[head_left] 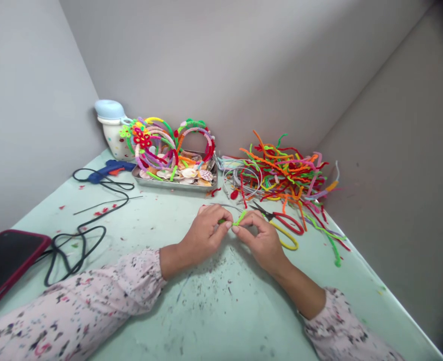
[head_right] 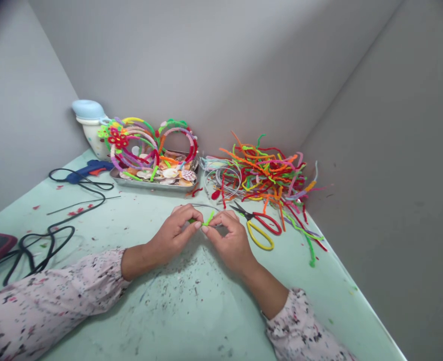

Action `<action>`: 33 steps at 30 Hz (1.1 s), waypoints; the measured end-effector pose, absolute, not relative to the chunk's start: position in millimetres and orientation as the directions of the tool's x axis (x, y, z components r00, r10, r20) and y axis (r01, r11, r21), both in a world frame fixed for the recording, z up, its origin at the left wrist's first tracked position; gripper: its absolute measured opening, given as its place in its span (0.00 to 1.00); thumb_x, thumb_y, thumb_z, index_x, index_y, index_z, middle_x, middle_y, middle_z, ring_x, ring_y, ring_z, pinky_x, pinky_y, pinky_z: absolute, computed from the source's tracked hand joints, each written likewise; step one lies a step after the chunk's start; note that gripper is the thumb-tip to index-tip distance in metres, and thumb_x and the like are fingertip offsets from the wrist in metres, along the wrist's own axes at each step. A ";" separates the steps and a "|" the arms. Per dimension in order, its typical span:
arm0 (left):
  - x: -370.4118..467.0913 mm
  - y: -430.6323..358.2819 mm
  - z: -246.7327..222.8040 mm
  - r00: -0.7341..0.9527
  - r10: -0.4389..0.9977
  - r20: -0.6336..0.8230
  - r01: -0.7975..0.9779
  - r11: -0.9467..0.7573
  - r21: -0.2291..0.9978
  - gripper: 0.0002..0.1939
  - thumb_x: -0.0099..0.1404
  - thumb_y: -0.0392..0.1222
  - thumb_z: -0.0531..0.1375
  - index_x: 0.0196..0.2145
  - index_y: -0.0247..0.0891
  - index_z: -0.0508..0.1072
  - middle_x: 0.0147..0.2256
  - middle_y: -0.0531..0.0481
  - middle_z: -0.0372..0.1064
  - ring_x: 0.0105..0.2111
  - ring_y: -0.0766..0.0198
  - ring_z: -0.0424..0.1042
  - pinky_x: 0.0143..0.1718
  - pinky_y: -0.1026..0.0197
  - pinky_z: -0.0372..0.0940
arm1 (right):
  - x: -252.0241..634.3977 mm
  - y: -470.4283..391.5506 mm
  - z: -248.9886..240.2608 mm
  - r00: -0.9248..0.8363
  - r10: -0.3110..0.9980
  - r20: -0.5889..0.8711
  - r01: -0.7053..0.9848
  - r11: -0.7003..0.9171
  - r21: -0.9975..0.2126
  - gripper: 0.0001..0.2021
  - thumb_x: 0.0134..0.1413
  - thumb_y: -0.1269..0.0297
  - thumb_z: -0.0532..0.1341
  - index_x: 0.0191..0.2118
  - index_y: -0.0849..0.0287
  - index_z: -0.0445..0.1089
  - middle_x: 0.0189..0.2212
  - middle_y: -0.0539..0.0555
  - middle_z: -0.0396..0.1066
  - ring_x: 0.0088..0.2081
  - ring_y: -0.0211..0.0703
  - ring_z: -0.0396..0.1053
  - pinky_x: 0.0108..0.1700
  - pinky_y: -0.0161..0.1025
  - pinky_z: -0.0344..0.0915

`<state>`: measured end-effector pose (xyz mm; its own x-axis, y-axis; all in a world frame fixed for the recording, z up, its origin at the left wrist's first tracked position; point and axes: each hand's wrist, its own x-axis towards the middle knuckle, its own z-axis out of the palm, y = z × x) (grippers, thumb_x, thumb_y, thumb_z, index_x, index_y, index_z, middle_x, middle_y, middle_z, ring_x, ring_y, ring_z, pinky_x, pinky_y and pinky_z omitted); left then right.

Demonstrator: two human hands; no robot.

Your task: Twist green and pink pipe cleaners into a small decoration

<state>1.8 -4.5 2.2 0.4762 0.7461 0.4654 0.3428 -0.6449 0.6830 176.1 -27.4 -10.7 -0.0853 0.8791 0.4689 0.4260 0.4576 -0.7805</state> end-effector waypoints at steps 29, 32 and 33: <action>4.4 -6.3 3.5 0.372 0.804 0.463 0.391 -0.589 0.708 0.04 0.62 0.40 0.58 0.32 0.38 0.67 0.32 0.52 0.67 0.36 0.63 0.66 0.45 0.58 0.57 | 174.4 -28.4 -10.7 -0.103 0.755 0.647 0.572 0.577 -0.583 0.04 0.55 0.69 0.61 0.36 0.54 0.66 0.34 0.51 0.69 0.40 0.44 0.65 0.44 0.44 0.64; 4.3 -6.9 3.9 0.355 0.812 0.463 0.421 -0.581 0.697 0.04 0.62 0.40 0.57 0.31 0.38 0.66 0.31 0.52 0.67 0.35 0.63 0.66 0.44 0.57 0.57 | 173.2 -29.8 -9.4 -0.107 0.754 0.648 0.572 0.579 -0.580 0.05 0.54 0.68 0.61 0.37 0.54 0.66 0.34 0.51 0.69 0.40 0.45 0.65 0.44 0.45 0.64; 4.2 -7.0 4.0 0.348 0.815 0.464 0.427 -0.578 0.695 0.04 0.62 0.39 0.57 0.30 0.38 0.66 0.31 0.52 0.67 0.35 0.63 0.66 0.44 0.57 0.57 | 172.9 -30.1 -8.9 -0.107 0.757 0.645 0.576 0.576 -0.580 0.05 0.54 0.68 0.61 0.37 0.54 0.66 0.34 0.52 0.70 0.40 0.45 0.65 0.45 0.45 0.64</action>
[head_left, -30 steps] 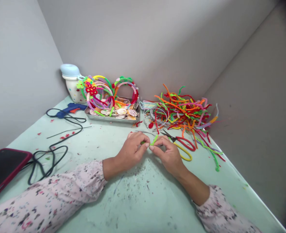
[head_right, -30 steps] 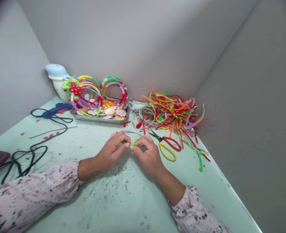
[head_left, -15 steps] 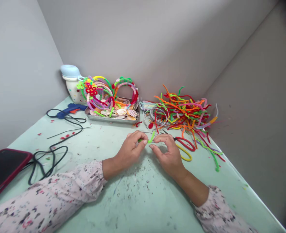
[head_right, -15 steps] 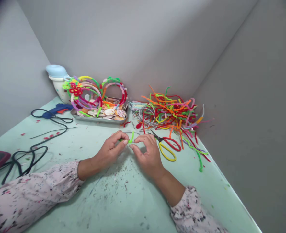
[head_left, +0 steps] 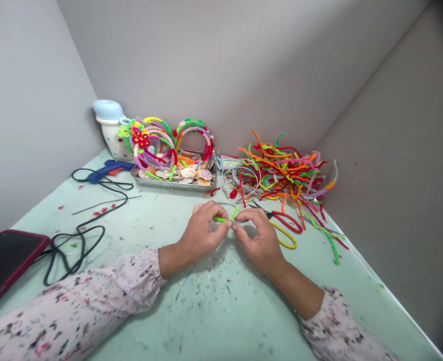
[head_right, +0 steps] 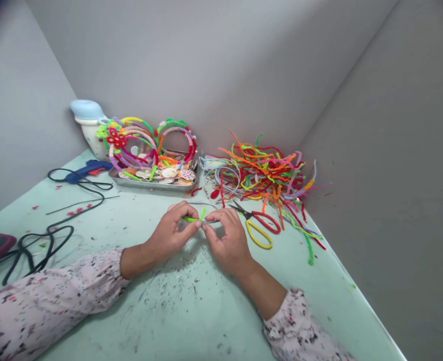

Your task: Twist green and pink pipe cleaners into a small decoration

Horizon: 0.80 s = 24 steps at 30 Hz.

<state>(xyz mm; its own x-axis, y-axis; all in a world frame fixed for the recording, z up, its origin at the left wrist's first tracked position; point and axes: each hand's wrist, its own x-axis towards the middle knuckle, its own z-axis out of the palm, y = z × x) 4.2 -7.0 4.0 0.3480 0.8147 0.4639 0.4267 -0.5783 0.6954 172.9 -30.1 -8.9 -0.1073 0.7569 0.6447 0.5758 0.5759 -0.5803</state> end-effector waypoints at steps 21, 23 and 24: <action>5.3 -7.1 5.5 0.306 0.852 0.425 0.417 -0.522 0.744 0.07 0.62 0.37 0.55 0.26 0.38 0.62 0.27 0.54 0.62 0.31 0.64 0.62 0.37 0.58 0.56 | 173.0 -30.7 -8.1 -0.154 0.763 0.627 0.616 0.571 -0.543 0.02 0.55 0.68 0.60 0.35 0.54 0.67 0.32 0.51 0.69 0.39 0.45 0.64 0.42 0.45 0.63; 5.5 -7.5 5.1 0.306 0.855 0.418 0.421 -0.515 0.747 0.07 0.62 0.37 0.54 0.26 0.38 0.62 0.27 0.54 0.62 0.31 0.64 0.62 0.37 0.59 0.56 | 172.9 -30.4 -8.2 -0.155 0.761 0.630 0.615 0.573 -0.541 0.02 0.55 0.68 0.60 0.35 0.54 0.66 0.32 0.51 0.69 0.39 0.45 0.64 0.42 0.45 0.63; 5.5 -7.6 4.7 0.307 0.854 0.419 0.421 -0.517 0.745 0.07 0.62 0.37 0.54 0.26 0.38 0.62 0.27 0.54 0.62 0.32 0.64 0.62 0.37 0.59 0.56 | 172.8 -30.3 -8.2 -0.152 0.761 0.630 0.615 0.572 -0.542 0.02 0.55 0.68 0.61 0.35 0.54 0.66 0.32 0.51 0.69 0.39 0.45 0.64 0.42 0.44 0.63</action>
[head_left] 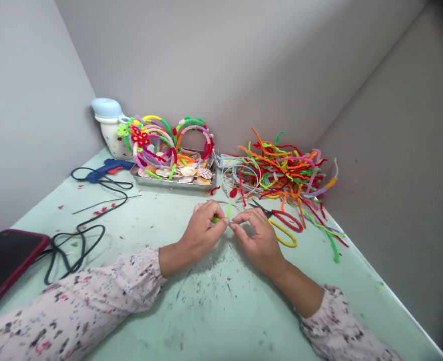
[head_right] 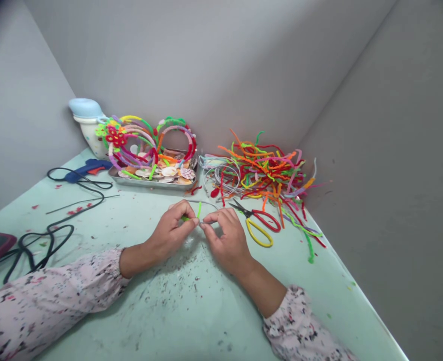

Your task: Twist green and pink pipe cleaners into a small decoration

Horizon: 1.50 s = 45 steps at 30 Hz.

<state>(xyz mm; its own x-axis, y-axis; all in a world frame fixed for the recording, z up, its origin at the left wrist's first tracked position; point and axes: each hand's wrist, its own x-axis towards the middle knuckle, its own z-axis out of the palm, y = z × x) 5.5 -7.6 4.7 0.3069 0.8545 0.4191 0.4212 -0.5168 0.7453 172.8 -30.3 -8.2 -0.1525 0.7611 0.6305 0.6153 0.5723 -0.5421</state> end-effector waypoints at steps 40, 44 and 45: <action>2.2 -7.0 3.8 0.378 0.801 0.464 0.333 -0.586 0.739 0.04 0.66 0.38 0.53 0.35 0.37 0.67 0.34 0.50 0.64 0.38 0.62 0.65 0.43 0.58 0.60 | 176.0 -29.9 -7.0 -0.099 0.681 0.725 0.655 0.593 -0.468 0.08 0.54 0.70 0.62 0.40 0.50 0.71 0.37 0.52 0.68 0.42 0.45 0.65 0.45 0.47 0.64; 2.3 -6.6 4.0 0.379 0.795 0.473 0.323 -0.593 0.738 0.04 0.66 0.37 0.53 0.35 0.37 0.67 0.34 0.50 0.64 0.38 0.62 0.65 0.43 0.59 0.60 | 176.3 -29.0 -8.1 -0.104 0.671 0.734 0.658 0.600 -0.455 0.08 0.54 0.70 0.62 0.40 0.51 0.71 0.37 0.52 0.68 0.42 0.45 0.65 0.45 0.47 0.64; 2.3 -6.5 3.7 0.377 0.794 0.476 0.322 -0.595 0.737 0.04 0.66 0.37 0.53 0.35 0.37 0.67 0.34 0.50 0.64 0.38 0.62 0.65 0.43 0.59 0.60 | 176.3 -28.6 -8.4 -0.106 0.671 0.734 0.660 0.600 -0.452 0.08 0.54 0.70 0.62 0.40 0.51 0.71 0.37 0.52 0.68 0.42 0.45 0.65 0.45 0.46 0.64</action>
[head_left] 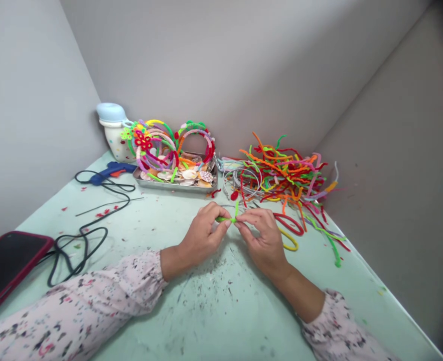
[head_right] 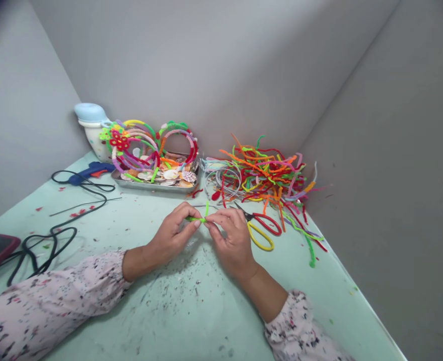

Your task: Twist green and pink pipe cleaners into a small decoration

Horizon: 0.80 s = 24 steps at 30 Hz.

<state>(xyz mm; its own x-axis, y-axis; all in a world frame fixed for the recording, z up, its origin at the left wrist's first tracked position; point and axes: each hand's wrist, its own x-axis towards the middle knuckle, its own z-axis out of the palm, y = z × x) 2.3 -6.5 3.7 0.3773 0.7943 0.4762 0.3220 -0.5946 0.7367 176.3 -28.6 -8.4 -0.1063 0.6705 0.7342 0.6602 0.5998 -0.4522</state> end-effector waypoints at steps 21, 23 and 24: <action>2.7 -5.8 1.3 0.368 0.776 0.512 0.332 -0.624 0.707 0.06 0.67 0.40 0.53 0.35 0.37 0.67 0.35 0.49 0.66 0.38 0.61 0.65 0.43 0.58 0.60 | 175.4 -28.5 -7.0 -0.135 0.702 0.699 0.684 0.577 -0.447 0.05 0.56 0.69 0.61 0.40 0.56 0.71 0.36 0.54 0.68 0.42 0.45 0.63 0.45 0.45 0.63; 2.6 -5.8 1.3 0.369 0.775 0.513 0.336 -0.626 0.704 0.05 0.66 0.39 0.53 0.35 0.37 0.67 0.35 0.48 0.66 0.39 0.61 0.65 0.44 0.58 0.60 | 175.5 -28.8 -6.9 -0.138 0.712 0.688 0.685 0.571 -0.453 0.05 0.57 0.69 0.60 0.40 0.56 0.70 0.36 0.53 0.68 0.42 0.45 0.63 0.45 0.45 0.62; 2.5 -5.7 1.3 0.368 0.775 0.514 0.340 -0.627 0.701 0.05 0.66 0.39 0.53 0.35 0.37 0.67 0.36 0.48 0.66 0.39 0.61 0.65 0.44 0.57 0.60 | 175.6 -29.0 -6.8 -0.142 0.717 0.683 0.684 0.570 -0.456 0.05 0.57 0.69 0.60 0.40 0.56 0.70 0.36 0.53 0.68 0.42 0.45 0.63 0.45 0.45 0.62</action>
